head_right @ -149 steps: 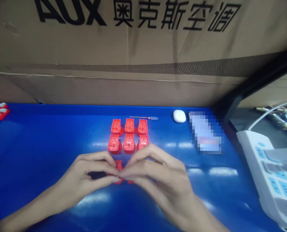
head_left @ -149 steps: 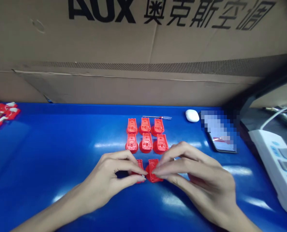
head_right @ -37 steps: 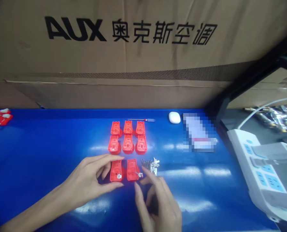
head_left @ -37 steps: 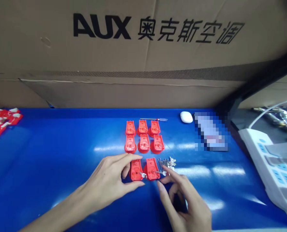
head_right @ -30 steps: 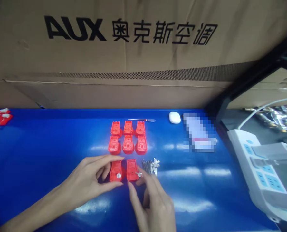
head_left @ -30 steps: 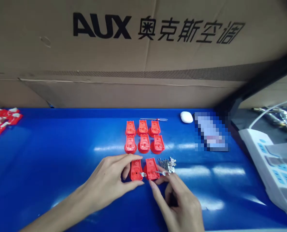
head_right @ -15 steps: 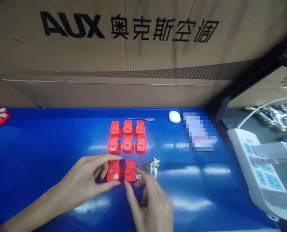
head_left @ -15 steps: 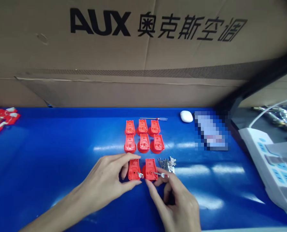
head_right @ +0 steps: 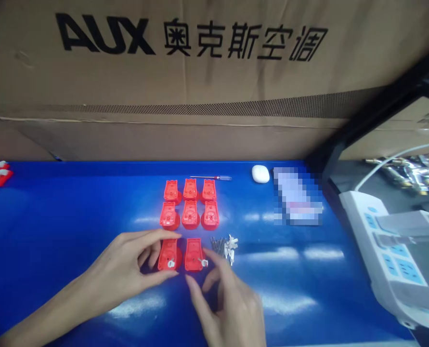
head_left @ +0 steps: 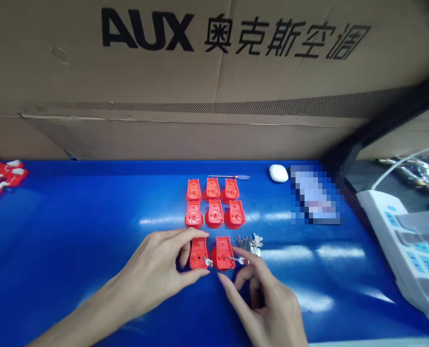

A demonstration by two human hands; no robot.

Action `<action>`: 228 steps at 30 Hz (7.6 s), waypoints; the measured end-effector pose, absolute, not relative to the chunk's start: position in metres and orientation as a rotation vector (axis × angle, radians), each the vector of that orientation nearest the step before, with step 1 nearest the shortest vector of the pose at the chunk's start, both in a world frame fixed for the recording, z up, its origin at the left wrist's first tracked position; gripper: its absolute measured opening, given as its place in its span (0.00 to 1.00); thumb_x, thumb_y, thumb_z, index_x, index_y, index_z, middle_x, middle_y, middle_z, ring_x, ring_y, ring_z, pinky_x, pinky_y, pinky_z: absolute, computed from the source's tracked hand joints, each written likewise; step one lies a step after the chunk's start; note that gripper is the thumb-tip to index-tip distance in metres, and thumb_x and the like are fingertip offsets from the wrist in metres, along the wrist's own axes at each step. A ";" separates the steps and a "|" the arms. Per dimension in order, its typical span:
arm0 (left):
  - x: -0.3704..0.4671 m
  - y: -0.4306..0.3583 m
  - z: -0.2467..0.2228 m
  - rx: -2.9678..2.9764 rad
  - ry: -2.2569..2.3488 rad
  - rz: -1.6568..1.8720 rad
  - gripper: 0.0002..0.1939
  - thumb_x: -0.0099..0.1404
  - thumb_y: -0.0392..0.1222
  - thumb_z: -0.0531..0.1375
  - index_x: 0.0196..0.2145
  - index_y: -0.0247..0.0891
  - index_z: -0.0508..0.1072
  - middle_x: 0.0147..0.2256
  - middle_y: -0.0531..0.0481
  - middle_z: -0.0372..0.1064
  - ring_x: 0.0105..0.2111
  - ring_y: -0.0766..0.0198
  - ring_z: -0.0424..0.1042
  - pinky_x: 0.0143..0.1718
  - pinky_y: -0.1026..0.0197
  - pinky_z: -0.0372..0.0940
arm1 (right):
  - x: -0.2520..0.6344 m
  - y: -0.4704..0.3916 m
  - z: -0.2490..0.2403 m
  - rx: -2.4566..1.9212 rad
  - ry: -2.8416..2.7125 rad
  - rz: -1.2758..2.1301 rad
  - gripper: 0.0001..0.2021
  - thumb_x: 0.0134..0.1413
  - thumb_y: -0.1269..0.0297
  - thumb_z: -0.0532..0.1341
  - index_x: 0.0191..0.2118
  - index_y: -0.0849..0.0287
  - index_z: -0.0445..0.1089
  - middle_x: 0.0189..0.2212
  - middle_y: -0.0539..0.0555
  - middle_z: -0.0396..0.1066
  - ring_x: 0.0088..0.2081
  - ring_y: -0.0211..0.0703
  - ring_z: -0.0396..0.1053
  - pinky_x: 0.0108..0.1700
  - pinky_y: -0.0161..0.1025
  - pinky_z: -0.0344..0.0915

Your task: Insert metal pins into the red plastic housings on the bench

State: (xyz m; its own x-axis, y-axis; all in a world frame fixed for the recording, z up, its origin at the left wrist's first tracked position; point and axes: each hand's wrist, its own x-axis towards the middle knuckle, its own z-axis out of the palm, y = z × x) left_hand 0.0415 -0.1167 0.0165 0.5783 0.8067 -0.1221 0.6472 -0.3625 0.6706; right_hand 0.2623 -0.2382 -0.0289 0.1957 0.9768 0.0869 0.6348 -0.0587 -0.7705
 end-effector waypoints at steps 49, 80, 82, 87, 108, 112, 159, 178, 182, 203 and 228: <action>0.039 -0.119 0.016 2.128 1.136 0.264 0.28 0.68 0.47 0.73 0.63 0.56 0.74 0.30 0.62 0.69 0.26 0.68 0.68 0.31 0.64 0.61 | 0.294 -0.199 -0.021 -1.888 -1.796 0.198 0.16 0.80 0.51 0.57 0.44 0.52 0.78 0.33 0.51 0.68 0.34 0.45 0.69 0.33 0.40 0.60; 0.041 -0.119 0.018 2.143 1.121 0.261 0.27 0.69 0.47 0.73 0.62 0.55 0.75 0.29 0.62 0.69 0.26 0.67 0.67 0.31 0.64 0.60 | 0.335 -0.197 0.015 -1.775 -1.276 0.900 0.17 0.71 0.42 0.64 0.47 0.51 0.75 0.33 0.49 0.73 0.33 0.42 0.70 0.36 0.35 0.69; 0.041 -0.118 0.018 2.147 1.120 0.261 0.27 0.69 0.47 0.73 0.63 0.55 0.75 0.29 0.62 0.69 0.26 0.67 0.68 0.31 0.64 0.60 | 0.336 -0.197 0.017 -1.732 -1.196 0.955 0.17 0.70 0.42 0.66 0.46 0.52 0.75 0.34 0.50 0.75 0.33 0.42 0.72 0.36 0.35 0.70; 0.040 -0.119 0.016 2.164 1.117 0.264 0.28 0.69 0.47 0.73 0.63 0.55 0.74 0.29 0.62 0.69 0.26 0.67 0.68 0.31 0.64 0.60 | 0.333 -0.195 0.016 -1.582 -1.024 0.995 0.15 0.68 0.46 0.70 0.44 0.53 0.76 0.42 0.55 0.82 0.37 0.45 0.79 0.42 0.38 0.77; 0.041 -0.119 0.019 2.150 1.119 0.265 0.27 0.69 0.47 0.73 0.63 0.55 0.75 0.30 0.61 0.69 0.26 0.67 0.69 0.32 0.64 0.61 | 0.314 -0.187 -0.010 -1.603 -1.806 0.305 0.07 0.76 0.67 0.62 0.49 0.51 0.79 0.47 0.54 0.79 0.48 0.48 0.75 0.52 0.45 0.72; 0.041 -0.120 0.019 2.144 1.122 0.251 0.26 0.70 0.48 0.72 0.63 0.54 0.74 0.30 0.61 0.69 0.26 0.67 0.69 0.32 0.63 0.61 | 0.310 -0.188 -0.018 -1.642 -1.891 0.210 0.09 0.78 0.70 0.59 0.53 0.53 0.76 0.49 0.55 0.78 0.51 0.50 0.72 0.56 0.48 0.70; 0.041 -0.119 0.019 2.169 1.109 0.239 0.26 0.72 0.50 0.71 0.65 0.56 0.72 0.29 0.62 0.68 0.26 0.67 0.67 0.30 0.64 0.58 | 0.339 -0.191 -0.003 -1.494 -2.411 0.263 0.23 0.75 0.77 0.53 0.63 0.48 0.75 0.50 0.59 0.70 0.45 0.49 0.65 0.43 0.43 0.71; 0.040 -0.119 0.019 2.179 1.109 0.247 0.26 0.72 0.50 0.71 0.65 0.55 0.72 0.29 0.61 0.69 0.25 0.67 0.67 0.30 0.64 0.58 | 0.332 -0.198 -0.013 -1.570 -2.337 0.179 0.27 0.70 0.81 0.54 0.67 0.54 0.74 0.50 0.63 0.72 0.46 0.55 0.65 0.42 0.47 0.75; 0.040 -0.119 0.018 2.179 1.112 0.239 0.27 0.72 0.50 0.71 0.65 0.55 0.72 0.29 0.61 0.69 0.25 0.67 0.67 0.30 0.64 0.58 | 0.338 -0.201 -0.016 -1.564 -2.293 0.203 0.27 0.72 0.80 0.54 0.69 0.54 0.72 0.51 0.62 0.71 0.47 0.54 0.64 0.43 0.47 0.74; 0.039 -0.120 0.018 2.182 1.107 0.245 0.27 0.72 0.50 0.71 0.65 0.57 0.71 0.29 0.62 0.68 0.25 0.68 0.66 0.30 0.64 0.58 | 0.335 -0.200 -0.014 -1.587 -2.335 0.208 0.24 0.72 0.79 0.55 0.64 0.51 0.75 0.51 0.62 0.71 0.46 0.53 0.65 0.43 0.45 0.73; 0.041 -0.120 0.021 2.190 1.100 0.219 0.30 0.70 0.48 0.72 0.66 0.53 0.71 0.30 0.60 0.69 0.26 0.66 0.68 0.31 0.63 0.58 | 0.339 -0.214 0.007 -1.696 -1.665 0.350 0.08 0.75 0.56 0.64 0.51 0.46 0.81 0.47 0.48 0.85 0.46 0.49 0.82 0.61 0.49 0.71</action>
State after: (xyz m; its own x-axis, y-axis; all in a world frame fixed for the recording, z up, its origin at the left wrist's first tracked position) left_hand 0.0407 -0.1198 0.0206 0.6309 0.7630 -0.1410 0.6511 -0.4218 0.6310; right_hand 0.3393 -0.2137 0.0072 0.1279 0.9490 0.2881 0.7524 0.0964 -0.6516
